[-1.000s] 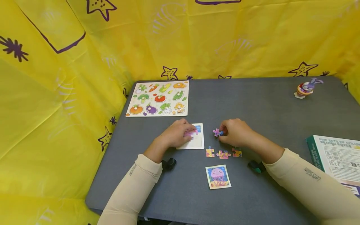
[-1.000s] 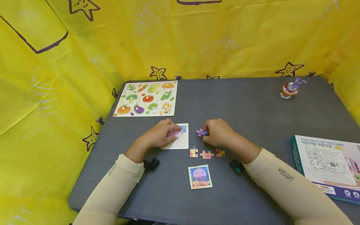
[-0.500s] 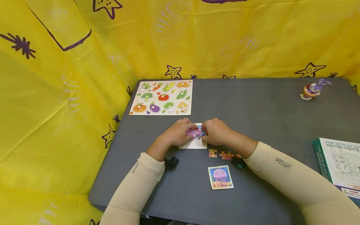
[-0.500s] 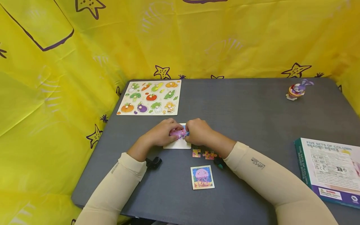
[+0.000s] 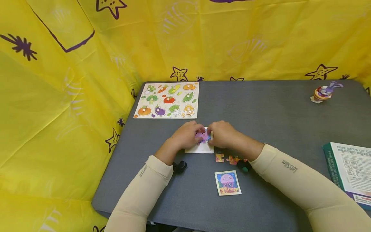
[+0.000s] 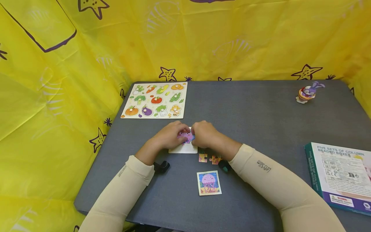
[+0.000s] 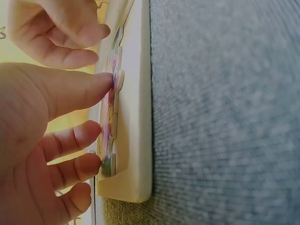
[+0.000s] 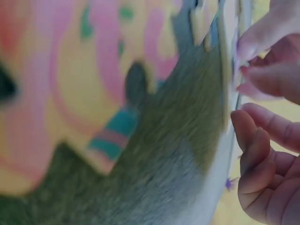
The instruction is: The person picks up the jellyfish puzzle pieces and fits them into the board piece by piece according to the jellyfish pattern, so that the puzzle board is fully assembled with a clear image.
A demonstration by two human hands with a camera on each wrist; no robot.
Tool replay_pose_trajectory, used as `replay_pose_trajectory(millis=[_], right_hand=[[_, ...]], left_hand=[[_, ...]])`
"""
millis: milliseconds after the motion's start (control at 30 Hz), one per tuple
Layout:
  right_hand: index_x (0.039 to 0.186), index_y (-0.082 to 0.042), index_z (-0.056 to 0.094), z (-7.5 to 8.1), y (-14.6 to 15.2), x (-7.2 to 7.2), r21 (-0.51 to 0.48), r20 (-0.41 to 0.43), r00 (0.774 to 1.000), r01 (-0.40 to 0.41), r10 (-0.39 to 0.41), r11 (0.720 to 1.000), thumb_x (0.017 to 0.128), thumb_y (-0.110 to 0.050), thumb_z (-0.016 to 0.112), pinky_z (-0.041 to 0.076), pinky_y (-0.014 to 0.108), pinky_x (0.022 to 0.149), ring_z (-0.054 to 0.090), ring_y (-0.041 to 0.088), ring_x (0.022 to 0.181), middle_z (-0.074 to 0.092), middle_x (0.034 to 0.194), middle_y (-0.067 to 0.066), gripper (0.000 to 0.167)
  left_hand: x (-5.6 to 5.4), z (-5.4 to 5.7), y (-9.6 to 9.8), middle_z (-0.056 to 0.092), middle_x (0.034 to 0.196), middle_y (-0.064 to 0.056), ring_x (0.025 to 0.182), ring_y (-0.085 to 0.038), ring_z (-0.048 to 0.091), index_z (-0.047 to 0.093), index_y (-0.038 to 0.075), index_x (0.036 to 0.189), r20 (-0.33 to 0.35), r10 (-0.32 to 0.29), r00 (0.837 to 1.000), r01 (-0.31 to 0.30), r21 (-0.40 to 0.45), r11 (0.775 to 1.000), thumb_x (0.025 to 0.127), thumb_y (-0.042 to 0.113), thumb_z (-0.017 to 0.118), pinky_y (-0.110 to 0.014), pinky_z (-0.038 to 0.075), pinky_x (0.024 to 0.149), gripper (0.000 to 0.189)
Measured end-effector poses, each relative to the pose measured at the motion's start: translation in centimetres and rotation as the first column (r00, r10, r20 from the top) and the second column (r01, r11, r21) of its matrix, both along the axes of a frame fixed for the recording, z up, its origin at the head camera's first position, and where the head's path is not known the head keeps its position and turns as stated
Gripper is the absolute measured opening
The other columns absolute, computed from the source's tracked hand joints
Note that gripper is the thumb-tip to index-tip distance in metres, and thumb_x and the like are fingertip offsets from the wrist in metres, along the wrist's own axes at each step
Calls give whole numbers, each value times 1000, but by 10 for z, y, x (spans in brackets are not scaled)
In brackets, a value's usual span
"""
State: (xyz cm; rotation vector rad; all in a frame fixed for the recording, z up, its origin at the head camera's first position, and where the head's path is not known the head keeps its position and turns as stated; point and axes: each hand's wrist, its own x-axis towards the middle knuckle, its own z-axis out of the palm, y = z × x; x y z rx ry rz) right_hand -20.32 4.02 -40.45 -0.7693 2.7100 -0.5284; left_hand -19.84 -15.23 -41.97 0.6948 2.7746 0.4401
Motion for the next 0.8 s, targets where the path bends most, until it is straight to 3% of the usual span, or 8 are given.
replay_pose_trajectory(millis=[167, 400, 633, 800], right_hand=[[79, -12, 66, -2, 5, -9, -4, -3, 999, 49, -49, 999, 88, -26, 77, 44, 37, 64, 57, 23, 71, 61, 74, 2, 20], [81, -12, 64, -5, 6, -13, 35, 8, 998, 69, -69, 997, 86, -28, 79, 43, 37, 66, 56, 25, 75, 61, 77, 4, 23], [91, -11, 69, 0, 14, 1, 56, -5, 1000, 17, -16, 998, 87, -30, 79, 45, 40, 72, 55, 23, 79, 61, 81, 3, 22], [90, -14, 70, 3, 23, 22, 71, 72, 994, -81, 76, 994, 83, -29, 84, 44, 36, 70, 54, 19, 77, 59, 79, 0, 22]], left_hand=[[-1, 2, 1, 61, 109, -5, 104, -25, 58, 69, 18, 120, 18, 13, 1000, -13, -5, 1000, 94, 22, 72, -40, 47, 95, 26], [-1, 2, 3, 60, 107, -3, 101, -22, 58, 69, 20, 119, 31, 32, 999, -32, -21, 999, 94, 24, 72, -38, 48, 93, 25], [-2, 1, 3, 59, 106, -1, 101, -21, 56, 67, 21, 120, 16, 19, 1000, -19, -35, 999, 96, 25, 70, -37, 47, 92, 25], [0, 1, 2, 59, 106, 0, 102, -21, 55, 68, 22, 121, 9, 4, 1000, -4, -49, 999, 96, 26, 69, -38, 46, 92, 25]])
